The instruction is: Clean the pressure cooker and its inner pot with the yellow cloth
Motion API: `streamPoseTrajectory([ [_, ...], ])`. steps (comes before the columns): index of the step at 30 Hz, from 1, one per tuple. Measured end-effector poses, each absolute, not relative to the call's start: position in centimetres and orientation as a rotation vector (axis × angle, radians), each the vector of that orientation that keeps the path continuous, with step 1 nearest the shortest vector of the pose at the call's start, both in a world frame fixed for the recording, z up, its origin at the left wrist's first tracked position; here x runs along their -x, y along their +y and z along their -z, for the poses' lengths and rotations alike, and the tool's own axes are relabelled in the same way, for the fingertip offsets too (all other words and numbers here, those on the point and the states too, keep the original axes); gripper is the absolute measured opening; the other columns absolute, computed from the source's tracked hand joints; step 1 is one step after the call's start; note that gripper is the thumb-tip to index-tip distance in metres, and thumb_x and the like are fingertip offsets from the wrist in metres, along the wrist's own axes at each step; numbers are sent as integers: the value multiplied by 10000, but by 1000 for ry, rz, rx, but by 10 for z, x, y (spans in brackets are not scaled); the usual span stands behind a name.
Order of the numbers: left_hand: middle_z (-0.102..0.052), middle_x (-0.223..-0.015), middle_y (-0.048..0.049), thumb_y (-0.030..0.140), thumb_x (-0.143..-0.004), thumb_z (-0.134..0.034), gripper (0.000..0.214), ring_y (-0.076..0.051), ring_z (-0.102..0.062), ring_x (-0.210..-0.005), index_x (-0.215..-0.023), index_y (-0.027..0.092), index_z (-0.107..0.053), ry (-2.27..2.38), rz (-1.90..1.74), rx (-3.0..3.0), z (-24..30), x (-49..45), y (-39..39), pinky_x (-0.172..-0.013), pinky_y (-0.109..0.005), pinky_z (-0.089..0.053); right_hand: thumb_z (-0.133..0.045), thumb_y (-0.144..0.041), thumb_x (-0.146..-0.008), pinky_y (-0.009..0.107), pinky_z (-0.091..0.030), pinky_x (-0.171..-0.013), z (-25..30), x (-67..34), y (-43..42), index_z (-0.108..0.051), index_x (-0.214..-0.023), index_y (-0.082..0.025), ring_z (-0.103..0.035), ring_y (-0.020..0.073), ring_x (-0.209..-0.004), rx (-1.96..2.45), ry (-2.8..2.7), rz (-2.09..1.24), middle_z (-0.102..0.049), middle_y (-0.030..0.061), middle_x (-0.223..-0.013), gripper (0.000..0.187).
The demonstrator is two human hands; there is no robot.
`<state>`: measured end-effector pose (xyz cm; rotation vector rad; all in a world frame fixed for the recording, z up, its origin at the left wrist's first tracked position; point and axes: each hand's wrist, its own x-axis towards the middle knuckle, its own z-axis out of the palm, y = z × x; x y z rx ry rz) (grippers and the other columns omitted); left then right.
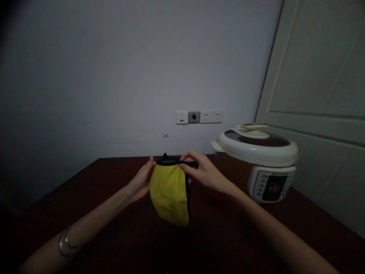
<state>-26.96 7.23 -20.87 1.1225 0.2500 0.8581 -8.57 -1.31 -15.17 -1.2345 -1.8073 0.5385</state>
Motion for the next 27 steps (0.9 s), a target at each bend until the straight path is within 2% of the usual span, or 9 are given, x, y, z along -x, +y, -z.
streamPoseTrajectory([
  [3, -695, -964, -119, 320, -621, -797, 467, -213, -649, -878, -1007, 90, -669, 116, -610, -1231, 209, 281, 68, -820, -322, -476, -594, -394, -811, 235, -493, -492, 145, 86, -18, -568, -1090, -190, -558, 102, -564, 1314, -1673, -438, -635, 19, -816, 347],
  [5, -701, -961, -124, 248, -592, -817, 456, -204, -656, -849, -998, 92, -682, 144, -571, -1283, 207, 286, 59, -804, -312, -486, -619, -410, -786, 233, -492, -455, 139, 87, -25, -619, -1058, -158, -575, 112, -563, 1352, -1640, -688, -648, 49, -832, 372],
  [8, -703, -979, -121, 343, -652, -779, 430, -198, -658, -828, -1008, 119, -684, 236, -644, -1285, 210, 286, 44, -753, -296, -500, -667, -408, -745, 213, -499, -415, 140, 85, -29, -646, -993, -128, -598, 120, -583, 1300, -1549, -1151, -642, 60, -822, 374],
  [10, -706, -961, -111, 421, -679, -745, 442, -192, -657, -793, -1004, 130, -678, 345, -730, -1258, 223, 277, 40, -696, -278, -501, -676, -387, -744, 221, -530, -450, 155, 78, -21, -643, -985, -133, -609, 125, -620, 1283, -1501, -1228, -633, 47, -801, 351],
  [13, -710, -907, -93, 494, -676, -714, 463, -175, -648, -728, -968, 137, -676, 529, -794, -1187, 264, 258, 49, -615, -251, -483, -673, -366, -749, 259, -571, -528, 197, 60, 7, -650, -947, -132, -618, 145, -708, 1418, -1443, -1132, -629, 48, -813, 308],
  [17, -701, -810, -117, 513, -673, -689, 468, -170, -632, -633, -854, 81, -687, 715, -475, -1133, 320, 247, 68, -560, -265, -462, -654, -392, -767, 282, -579, -560, 261, 28, 38, -625, -991, -127, -625, 157, -751, 1643, -1258, -1064, -633, 81, -905, 348],
  [21, -701, -946, -114, 346, -663, -727, 365, -162, -649, -790, -926, 97, -686, 497, -456, -1161, 324, 254, 73, -739, -267, -475, -720, -339, -709, 267, -576, -635, 293, 11, 46, -517, -1218, -140, -638, 141, -783, 1699, -1283, -1042, -635, 83, -999, 583],
  [24, -662, -1086, -111, 191, -585, -753, 486, -191, -634, -932, -1052, 138, -628, 395, -492, -1140, 315, 255, 70, -830, -302, -466, -738, -207, -659, 250, -564, -617, 300, 9, 52, -496, -1257, -139, -633, 136, -762, 1750, -1374, -957, -639, 70, -998, 649],
  [27, -631, -1102, -113, 244, -615, -730, 505, -207, -628, -939, -1077, 152, -550, 494, -533, -1164, 317, 249, 73, -796, -336, -486, -670, -169, -700, 289, -564, -605, 302, 9, 58, -480, -1284, -115, -638, 154, -739, 1821, -1468, -834, -642, 95, -1027, 617],
])
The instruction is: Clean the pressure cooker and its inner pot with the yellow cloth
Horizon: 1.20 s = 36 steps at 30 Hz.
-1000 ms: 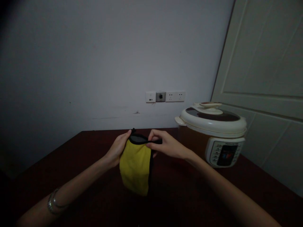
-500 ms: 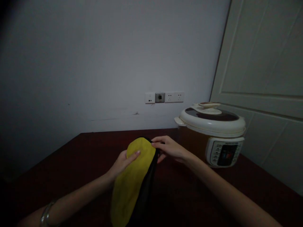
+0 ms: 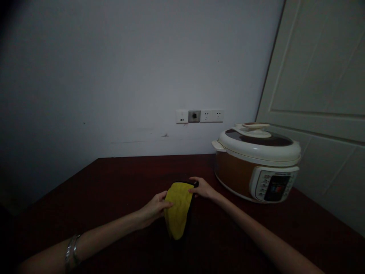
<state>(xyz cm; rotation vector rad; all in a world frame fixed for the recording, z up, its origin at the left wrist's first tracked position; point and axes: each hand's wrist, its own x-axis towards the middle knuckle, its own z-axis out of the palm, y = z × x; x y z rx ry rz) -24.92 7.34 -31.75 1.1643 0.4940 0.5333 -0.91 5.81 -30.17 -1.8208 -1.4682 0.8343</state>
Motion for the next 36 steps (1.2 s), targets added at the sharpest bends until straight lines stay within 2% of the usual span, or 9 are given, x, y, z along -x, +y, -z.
streamPoseTrajectory([
  [6, -633, -803, -78, 508, -765, -561, 468, -208, -617, -684, -1060, 151, -491, 978, -633, -1986, 313, 257, 79, -631, -332, -458, -600, -78, -669, 331, -441, -953, 302, 6, 57, -563, -1238, -110, -580, 231, -1093, 1899, -1676, -485, -609, 129, -1207, 571],
  [9, -631, -676, -70, 528, -759, -554, 359, -229, -621, -677, -760, 172, -605, 952, -682, -2531, 301, 267, 63, -667, -337, -429, -571, -79, -673, 328, -424, -956, 302, 7, 55, -583, -1224, -89, -581, 246, -1100, 1920, -1766, -400, -620, 141, -1204, 552],
  [12, -592, -520, -89, 593, -755, -514, 483, -249, -621, -596, -550, 168, -615, 846, -464, -2774, 302, 266, 42, -628, -355, -427, -547, -94, -690, 316, -449, -900, 302, 9, 55, -629, -1168, -97, -614, 245, -1038, 1935, -1832, -351, -654, 134, -1152, 485],
  [17, -667, -692, -174, 723, -692, -494, 630, -343, -650, -695, -773, 134, -699, 867, -364, -2833, 316, 250, 34, -648, -423, -456, -554, -177, -741, 300, -474, -791, 300, 11, 55, -686, -1055, -136, -653, 240, -928, 1974, -1888, -305, -710, 103, -1009, 344],
  [22, -644, -973, -197, 787, -468, -635, 947, -395, -639, -808, -1124, 106, -571, 841, -338, -2763, 315, 240, 41, -689, -461, -474, -532, -326, -815, 311, -463, -758, 302, 14, 54, -688, -1011, -125, -653, 249, -897, 1998, -1925, -254, -711, 112, -966, 322],
  [26, -589, -1113, -177, 711, -673, -546, 713, -357, -627, -906, -1113, 150, -565, 888, -323, -2711, 312, 240, 43, -750, -451, -475, -530, -322, -823, 313, -440, -817, 306, 14, 55, -672, -1056, -145, -630, 255, -983, 2015, -1936, -211, -695, 112, -1041, 326],
  [30, -545, -1216, -125, 448, -793, -544, 378, -294, -567, -1071, -1072, 195, -565, 793, -368, -2706, 310, 244, 51, -794, -372, -476, -525, -316, -825, 303, -441, -813, 307, 13, 56, -671, -1059, -134, -637, 245, -962, 2014, -1943, -201, -697, 112, -1036, 330],
  [32, -573, -1187, -109, 408, -779, -567, 365, -272, -564, -1082, -1079, 201, -548, 758, -408, -2698, 311, 245, 55, -805, -342, -474, -527, -303, -822, 294, -442, -812, 307, 13, 56, -678, -1046, -141, -641, 237, -953, 2006, -1950, -205, -701, 104, -1025, 315],
  [36, -654, -1027, -116, 597, -687, -608, 552, -301, -634, -940, -1038, 175, -555, 902, -371, -2693, 315, 241, 59, -767, -374, -492, -546, -276, -805, 293, -438, -831, 309, 12, 58, -677, -1067, -178, -631, 236, -986, 2003, -1955, -206, -697, 84, -1056, 309],
])
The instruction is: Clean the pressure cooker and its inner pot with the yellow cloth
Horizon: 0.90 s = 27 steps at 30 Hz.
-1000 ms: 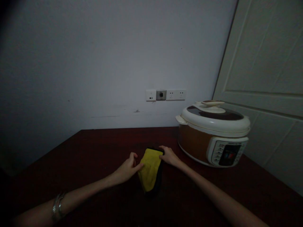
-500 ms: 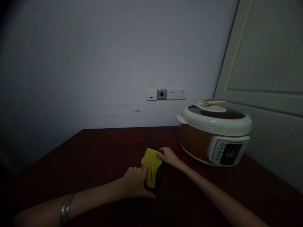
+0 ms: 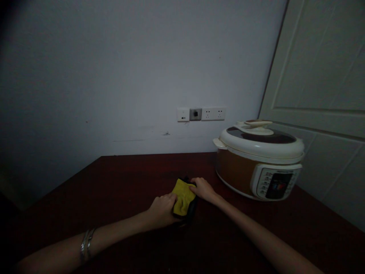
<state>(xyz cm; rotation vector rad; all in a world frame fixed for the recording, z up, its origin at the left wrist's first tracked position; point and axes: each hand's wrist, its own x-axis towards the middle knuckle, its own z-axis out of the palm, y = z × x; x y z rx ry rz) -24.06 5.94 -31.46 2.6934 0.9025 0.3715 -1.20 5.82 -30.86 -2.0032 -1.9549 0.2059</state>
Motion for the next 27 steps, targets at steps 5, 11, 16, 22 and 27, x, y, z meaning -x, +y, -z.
streamPoseTrajectory([
  [5, -686, -962, -126, 437, -752, -555, 356, -311, -659, -890, -979, 163, -583, 973, -222, -2771, 313, 234, 62, -754, -405, -503, -559, -296, -798, 311, -439, -836, 313, 6, 60, -677, -1075, -182, -621, 250, -999, 1978, -1945, -218, -687, 87, -1080, 322],
  [11, -671, -987, -173, 226, -749, -492, 514, -310, -651, -888, -1238, 81, -425, 989, -261, -2688, 309, 248, 54, -723, -393, -503, -579, -318, -769, 306, -455, -764, 311, -11, 62, -713, -959, -196, -645, 240, -888, 1885, -1923, -272, -712, 61, -969, 262],
  [16, -669, -994, -155, 176, -777, -431, 648, -282, -648, -905, -1405, 127, -278, 1002, -193, -2650, 300, 276, 30, -758, -393, -492, -603, -371, -725, 322, -468, -700, 305, -25, 67, -720, -806, -137, -643, 248, -778, 1818, -1854, -365, -709, 58, -797, 274],
  [22, -687, -825, -89, 439, -836, -446, 385, -280, -656, -797, -1090, 236, -652, 787, 24, -2819, 287, 292, 11, -726, -421, -493, -635, -341, -688, 314, -505, -683, 299, -10, 67, -705, -870, -125, -657, 223, -777, 1691, -1809, -504, -718, 60, -829, 291],
  [27, -647, -1080, -73, 388, -826, -505, 331, -237, -582, -1005, -1092, 227, -619, 285, -347, -3000, 287, 288, 22, -811, -341, -474, -535, -169, -734, 328, -498, -766, 281, 24, 41, -687, -953, -172, -649, 200, -841, 1577, -1905, -401, -714, 49, -924, 267],
])
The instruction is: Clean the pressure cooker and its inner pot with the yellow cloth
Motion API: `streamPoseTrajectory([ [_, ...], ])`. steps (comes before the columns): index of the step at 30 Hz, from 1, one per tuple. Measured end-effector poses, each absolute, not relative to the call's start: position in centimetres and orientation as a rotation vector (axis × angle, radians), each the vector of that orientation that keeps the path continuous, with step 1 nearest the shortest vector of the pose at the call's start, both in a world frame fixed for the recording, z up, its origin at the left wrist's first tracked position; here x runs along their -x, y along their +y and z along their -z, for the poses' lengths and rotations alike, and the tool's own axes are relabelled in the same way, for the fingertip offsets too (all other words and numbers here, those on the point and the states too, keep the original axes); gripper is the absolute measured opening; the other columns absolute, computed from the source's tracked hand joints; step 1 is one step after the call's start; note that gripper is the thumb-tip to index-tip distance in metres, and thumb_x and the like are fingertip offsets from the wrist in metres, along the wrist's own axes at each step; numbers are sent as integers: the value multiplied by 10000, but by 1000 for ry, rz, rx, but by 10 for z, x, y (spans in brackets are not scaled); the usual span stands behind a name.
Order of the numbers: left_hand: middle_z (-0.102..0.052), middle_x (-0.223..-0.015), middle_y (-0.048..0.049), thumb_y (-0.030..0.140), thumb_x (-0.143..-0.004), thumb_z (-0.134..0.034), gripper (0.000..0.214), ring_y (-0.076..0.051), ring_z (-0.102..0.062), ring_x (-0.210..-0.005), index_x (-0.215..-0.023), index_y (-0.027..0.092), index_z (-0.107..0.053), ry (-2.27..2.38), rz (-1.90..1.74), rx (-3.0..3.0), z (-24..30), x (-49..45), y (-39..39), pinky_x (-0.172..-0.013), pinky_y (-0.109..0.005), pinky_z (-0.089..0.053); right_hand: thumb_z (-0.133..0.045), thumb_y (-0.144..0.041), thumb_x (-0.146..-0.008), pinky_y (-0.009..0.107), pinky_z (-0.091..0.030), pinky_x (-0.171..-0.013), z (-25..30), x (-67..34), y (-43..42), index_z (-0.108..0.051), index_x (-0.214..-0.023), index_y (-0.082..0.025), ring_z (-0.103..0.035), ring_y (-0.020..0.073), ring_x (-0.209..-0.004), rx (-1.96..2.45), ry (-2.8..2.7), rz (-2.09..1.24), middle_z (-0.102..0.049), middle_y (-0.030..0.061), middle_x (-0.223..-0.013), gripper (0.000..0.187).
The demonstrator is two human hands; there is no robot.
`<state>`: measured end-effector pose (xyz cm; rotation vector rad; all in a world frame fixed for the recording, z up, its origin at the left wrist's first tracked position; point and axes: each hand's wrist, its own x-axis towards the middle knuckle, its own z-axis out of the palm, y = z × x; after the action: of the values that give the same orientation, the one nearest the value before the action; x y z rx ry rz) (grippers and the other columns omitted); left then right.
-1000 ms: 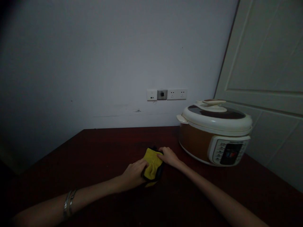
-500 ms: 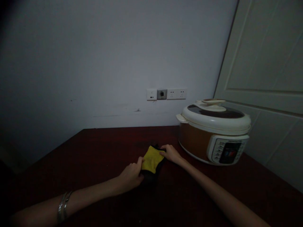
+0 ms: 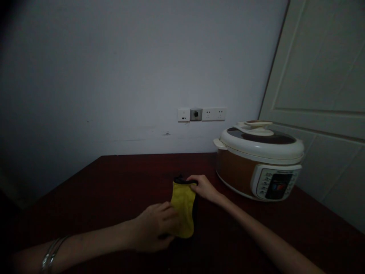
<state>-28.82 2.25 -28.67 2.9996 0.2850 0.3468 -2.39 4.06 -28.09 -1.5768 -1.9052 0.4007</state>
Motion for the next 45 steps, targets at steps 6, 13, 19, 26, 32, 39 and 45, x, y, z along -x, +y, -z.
streamPoseTrajectory([
  [6, -663, -738, -12, 248, -791, -508, 119, -136, -597, -672, -772, 207, -618, -113, -566, -2991, 282, 295, 48, -588, -229, -447, -449, -95, -806, 312, -492, -836, 279, 68, -24, -634, -1099, -193, -634, 180, -947, 1354, -2366, -39, -689, 70, -1041, 361],
  [13, -649, -699, -64, 194, -825, -425, 212, -155, -594, -681, -726, 150, -607, 45, -996, -2872, 233, 291, 74, -646, -274, -476, -525, -231, -840, 406, -432, -986, 283, 100, -75, -548, -1271, -186, -509, 256, -1189, 1253, -2696, -222, -600, 97, -1257, 435],
  [19, -311, -1494, -118, 382, -883, -433, 602, -274, -172, -1405, -1424, 144, -321, -88, -101, -2928, 275, 282, 66, -1130, -442, -217, -469, -258, -885, 399, -415, -1024, 278, 91, -80, -538, -1290, -195, -519, 230, -1197, 1320, -2543, -141, -604, 97, -1253, 416],
  [26, -44, -1537, -181, 544, -856, -404, 839, -331, 59, -1393, -1481, 93, -73, 24, 116, -2827, 304, 299, 55, -1127, -523, -119, -553, -489, -836, 638, -149, -1081, 300, 80, -77, -117, -1464, -337, -157, 351, -1383, 1623, -2516, -407, -184, 85, -1512, 780],
  [32, -201, -1521, -149, 516, -852, -460, 680, -341, -104, -1400, -1431, 182, -331, 121, 255, -2612, 277, 294, 61, -1090, -541, -203, -591, -500, -814, 715, -73, -1026, 271, 69, -93, -342, -1362, -470, -66, 385, -1376, 1639, -2527, -560, -140, 28, -1526, 602],
  [39, -675, -1099, -76, 344, -873, -444, 318, -197, -601, -1040, -1021, 160, -657, 378, -223, -2428, 194, 246, 112, -941, -340, -421, -514, -378, -879, 515, -346, -1055, 230, 15, -120, -415, -1379, -339, -343, 293, -1338, 1674, -2265, 29, -348, 69, -1474, 510],
  [45, -612, -1130, -196, 481, -849, -429, 492, -218, -656, -804, -1158, 102, -485, 606, -334, -2106, 115, 176, 165, -705, -332, -515, -522, -450, -835, 417, -529, -811, 124, -75, -149, -573, -1181, -249, -656, 248, -890, 1694, -1290, 671, -691, 90, -1041, 404],
])
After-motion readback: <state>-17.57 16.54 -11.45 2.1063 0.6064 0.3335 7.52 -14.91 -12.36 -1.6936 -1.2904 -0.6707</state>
